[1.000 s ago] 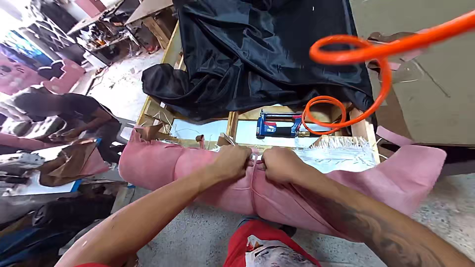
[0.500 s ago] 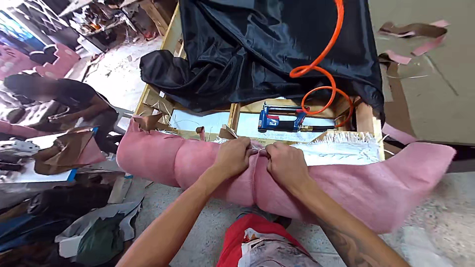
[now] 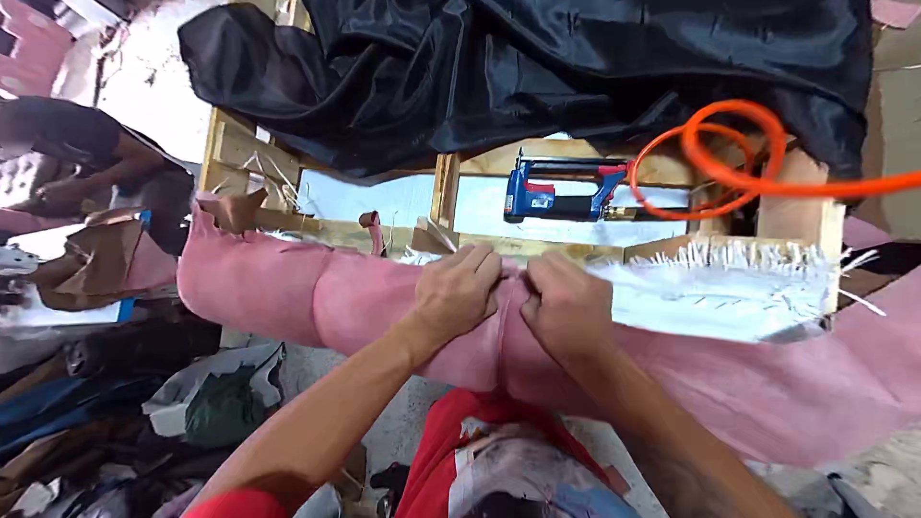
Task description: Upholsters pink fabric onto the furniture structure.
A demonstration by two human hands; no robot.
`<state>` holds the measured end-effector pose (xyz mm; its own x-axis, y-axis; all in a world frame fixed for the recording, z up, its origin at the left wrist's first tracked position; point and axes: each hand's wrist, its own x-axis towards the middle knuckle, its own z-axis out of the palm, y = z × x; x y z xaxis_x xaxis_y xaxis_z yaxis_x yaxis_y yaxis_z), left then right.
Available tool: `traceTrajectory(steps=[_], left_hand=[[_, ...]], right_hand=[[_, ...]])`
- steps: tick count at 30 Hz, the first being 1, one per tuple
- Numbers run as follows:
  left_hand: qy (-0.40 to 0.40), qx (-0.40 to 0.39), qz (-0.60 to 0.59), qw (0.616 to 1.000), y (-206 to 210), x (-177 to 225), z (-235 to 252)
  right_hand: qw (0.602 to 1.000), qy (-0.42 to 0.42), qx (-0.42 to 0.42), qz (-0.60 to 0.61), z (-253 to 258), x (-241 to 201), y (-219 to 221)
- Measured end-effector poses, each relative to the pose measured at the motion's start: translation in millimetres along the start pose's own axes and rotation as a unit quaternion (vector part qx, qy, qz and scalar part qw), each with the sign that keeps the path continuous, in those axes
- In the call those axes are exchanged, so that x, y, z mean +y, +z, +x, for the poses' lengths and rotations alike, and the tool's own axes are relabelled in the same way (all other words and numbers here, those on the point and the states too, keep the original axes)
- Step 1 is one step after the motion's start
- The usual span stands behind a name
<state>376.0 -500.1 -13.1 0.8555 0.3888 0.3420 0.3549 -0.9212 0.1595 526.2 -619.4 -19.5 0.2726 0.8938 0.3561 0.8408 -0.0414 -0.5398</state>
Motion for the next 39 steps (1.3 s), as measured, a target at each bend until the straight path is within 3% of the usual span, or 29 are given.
traceTrajectory(steps=[2, 5, 8, 10, 12, 13, 15, 18, 21, 24, 28, 30, 33, 36, 39], left_hand=[[-0.011, 0.001, 0.022, 1.000, -2.7, 5.1, -1.0], [-0.017, -0.036, 0.018, 0.999, -5.4, 1.8, 6.2], [-0.071, -0.140, -0.020, 0.987, -15.0, 5.0, 11.4], [-0.111, -0.206, -0.039, 0.971, -20.8, 3.9, 19.7], [-0.105, -0.261, -0.045, 0.959, -23.1, -1.9, 28.8], [-0.092, -0.287, -0.055, 0.952, -23.5, -6.7, 32.4], [-0.043, -0.303, -0.081, 0.948, -22.9, -17.1, 36.3], [-0.025, -0.243, -0.113, 0.963, -20.8, -22.9, 28.9], [-0.054, -0.179, -0.144, 0.972, -17.6, -20.7, 18.4], [-0.077, -0.181, -0.169, 0.966, -19.1, -21.9, 19.3], [-0.094, -0.202, -0.197, 0.955, -19.3, -25.2, 19.8], [-0.096, -0.198, -0.209, 0.953, -16.9, -26.1, 23.1], [-0.090, -0.217, -0.209, 0.949, -17.5, -30.7, 26.0], [-0.087, -0.219, -0.229, 0.944, -17.2, -36.6, 21.0], [-0.091, -0.196, -0.261, 0.941, -14.1, -43.6, 22.4]], right_hand=[[0.999, 0.038, -0.004, -0.034, 0.5, -5.3, -6.9], [0.992, 0.057, 0.097, -0.055, 3.0, -16.6, -25.6], [0.995, 0.046, 0.086, 0.015, -65.7, -72.4, -42.6], [0.978, 0.171, -0.064, 0.098, -134.9, -103.6, -16.3], [0.876, 0.346, -0.290, 0.171, -172.9, -102.4, 24.2], [0.834, 0.400, -0.331, 0.187, -181.8, -95.7, 50.5], [0.837, 0.457, -0.269, 0.137, -180.3, -93.6, 92.6], [0.844, 0.521, -0.123, 0.037, -156.4, -109.6, 113.4], [0.857, 0.508, 0.002, -0.087, -148.2, -122.7, 128.2], [0.848, 0.507, 0.028, -0.150, -131.1, -132.2, 122.9], [0.832, 0.522, 0.004, -0.189, -95.3, -148.1, 100.3], [0.844, 0.493, 0.008, -0.213, -73.0, -152.9, 87.3], [0.842, 0.490, -0.067, -0.216, -12.2, -161.4, 63.2], [0.888, 0.414, -0.060, -0.194, 34.7, -147.5, 40.9], [0.953, 0.262, 0.079, -0.128, -19.0, -138.1, 17.3]])
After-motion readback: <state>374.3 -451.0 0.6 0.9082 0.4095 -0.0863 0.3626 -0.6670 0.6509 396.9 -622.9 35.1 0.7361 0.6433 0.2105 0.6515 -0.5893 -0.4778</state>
